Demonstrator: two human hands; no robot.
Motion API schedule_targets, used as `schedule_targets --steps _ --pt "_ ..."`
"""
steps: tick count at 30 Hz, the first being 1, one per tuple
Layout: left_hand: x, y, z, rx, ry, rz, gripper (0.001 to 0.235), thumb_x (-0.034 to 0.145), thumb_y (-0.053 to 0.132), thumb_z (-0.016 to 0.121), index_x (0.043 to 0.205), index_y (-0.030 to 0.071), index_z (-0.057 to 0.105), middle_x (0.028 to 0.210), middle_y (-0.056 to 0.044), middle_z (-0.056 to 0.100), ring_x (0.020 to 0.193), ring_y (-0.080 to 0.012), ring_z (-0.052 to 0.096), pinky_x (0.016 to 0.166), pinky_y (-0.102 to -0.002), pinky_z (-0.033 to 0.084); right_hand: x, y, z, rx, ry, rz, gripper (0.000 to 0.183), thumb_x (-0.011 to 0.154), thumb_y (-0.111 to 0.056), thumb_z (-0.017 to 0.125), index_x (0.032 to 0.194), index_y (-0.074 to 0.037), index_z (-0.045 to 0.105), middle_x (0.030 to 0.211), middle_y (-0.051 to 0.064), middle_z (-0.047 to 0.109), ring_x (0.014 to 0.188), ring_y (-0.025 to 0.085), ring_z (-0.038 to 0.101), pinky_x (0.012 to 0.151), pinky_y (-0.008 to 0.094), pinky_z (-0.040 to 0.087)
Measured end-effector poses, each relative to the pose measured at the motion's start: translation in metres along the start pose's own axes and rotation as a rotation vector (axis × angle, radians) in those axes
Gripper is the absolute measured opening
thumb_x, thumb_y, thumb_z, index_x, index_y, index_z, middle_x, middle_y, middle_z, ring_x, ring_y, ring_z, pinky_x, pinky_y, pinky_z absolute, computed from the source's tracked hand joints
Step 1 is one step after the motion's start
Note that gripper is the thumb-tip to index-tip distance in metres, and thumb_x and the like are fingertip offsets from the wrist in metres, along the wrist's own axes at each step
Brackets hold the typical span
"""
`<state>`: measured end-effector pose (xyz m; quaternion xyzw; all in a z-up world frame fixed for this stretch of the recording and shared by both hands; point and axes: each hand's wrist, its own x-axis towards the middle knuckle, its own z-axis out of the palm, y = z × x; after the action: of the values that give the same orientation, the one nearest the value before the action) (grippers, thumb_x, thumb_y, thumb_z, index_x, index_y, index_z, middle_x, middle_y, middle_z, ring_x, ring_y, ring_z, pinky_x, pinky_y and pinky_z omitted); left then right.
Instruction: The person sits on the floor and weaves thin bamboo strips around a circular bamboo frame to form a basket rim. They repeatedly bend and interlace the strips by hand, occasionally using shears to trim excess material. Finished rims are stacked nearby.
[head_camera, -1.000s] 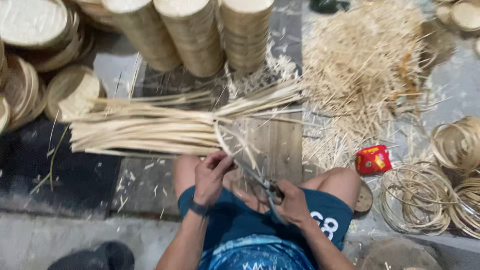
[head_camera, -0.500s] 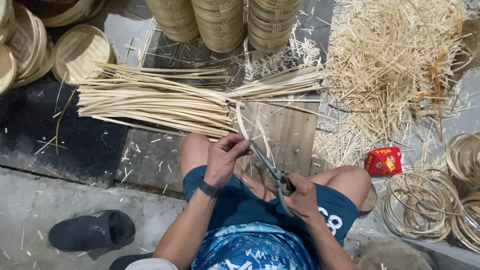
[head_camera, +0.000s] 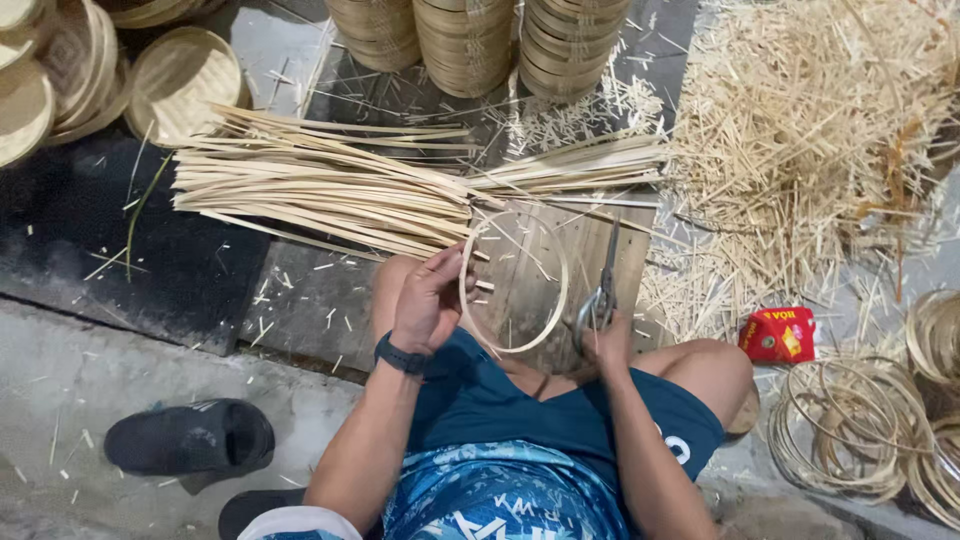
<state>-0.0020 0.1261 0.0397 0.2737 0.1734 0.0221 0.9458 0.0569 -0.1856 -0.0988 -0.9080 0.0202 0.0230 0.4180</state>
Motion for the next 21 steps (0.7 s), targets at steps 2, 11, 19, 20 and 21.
schedule_targets --steps 2,11,19,20,21 --pt "-0.001 0.009 0.0 -0.037 -0.023 -0.022 0.024 0.101 0.011 0.062 0.12 -0.002 0.068 0.09 -0.005 0.067 0.074 -0.0151 0.06 0.065 -0.028 0.05 0.018 0.027 0.028 0.039 -0.096 0.08 0.039 0.074 -0.022 0.09 0.09 0.005 0.068 0.071 0.009 0.064 0.062 0.019 0.058 0.055 0.036 0.046" --pt "-0.006 0.029 0.002 0.097 -0.114 -0.172 0.025 0.102 0.016 0.063 0.116 -0.003 0.07 0.076 -0.002 0.059 0.059 -0.0093 0.048 0.049 -0.023 0.036 0.03 -0.025 -0.024 0.106 0.161 0.155 0.02 0.102 -0.019 0.068 0.107 0.0 0.073 0.093 0.013 0.069 0.081 0.016 0.061 0.073 0.032 0.05" --pt "-0.009 -0.045 0.018 0.182 -0.21 -0.37 0.025 0.104 0.018 0.067 0.118 -0.003 0.069 0.082 0.0 0.062 0.061 -0.0068 0.048 0.053 -0.022 0.037 -0.016 -0.194 -0.11 -0.001 -0.19 -0.872 0.033 0.077 -0.016 0.086 0.105 -0.006 0.073 0.102 0.012 0.066 0.091 0.029 0.067 0.077 0.037 0.055" --pt "-0.014 -0.053 0.015 0.24 -0.158 -0.355 0.025 0.102 0.018 0.066 0.119 -0.001 0.067 0.08 0.0 0.062 0.059 -0.0071 0.049 0.05 -0.022 0.036 -0.02 -0.199 -0.11 -0.014 -0.217 -0.856 0.028 0.08 -0.015 0.086 0.105 -0.008 0.073 0.1 0.01 0.067 0.089 0.028 0.068 0.074 0.038 0.055" --pt "-0.017 -0.06 0.013 0.297 -0.105 -0.33 0.025 0.1 0.017 0.066 0.119 0.001 0.066 0.079 -0.001 0.062 0.058 -0.0074 0.049 0.048 -0.022 0.036 -0.021 -0.202 -0.108 -0.026 -0.247 -0.849 0.024 0.084 -0.014 0.085 0.104 -0.009 0.074 0.098 0.008 0.068 0.086 0.027 0.068 0.071 0.038 0.055"
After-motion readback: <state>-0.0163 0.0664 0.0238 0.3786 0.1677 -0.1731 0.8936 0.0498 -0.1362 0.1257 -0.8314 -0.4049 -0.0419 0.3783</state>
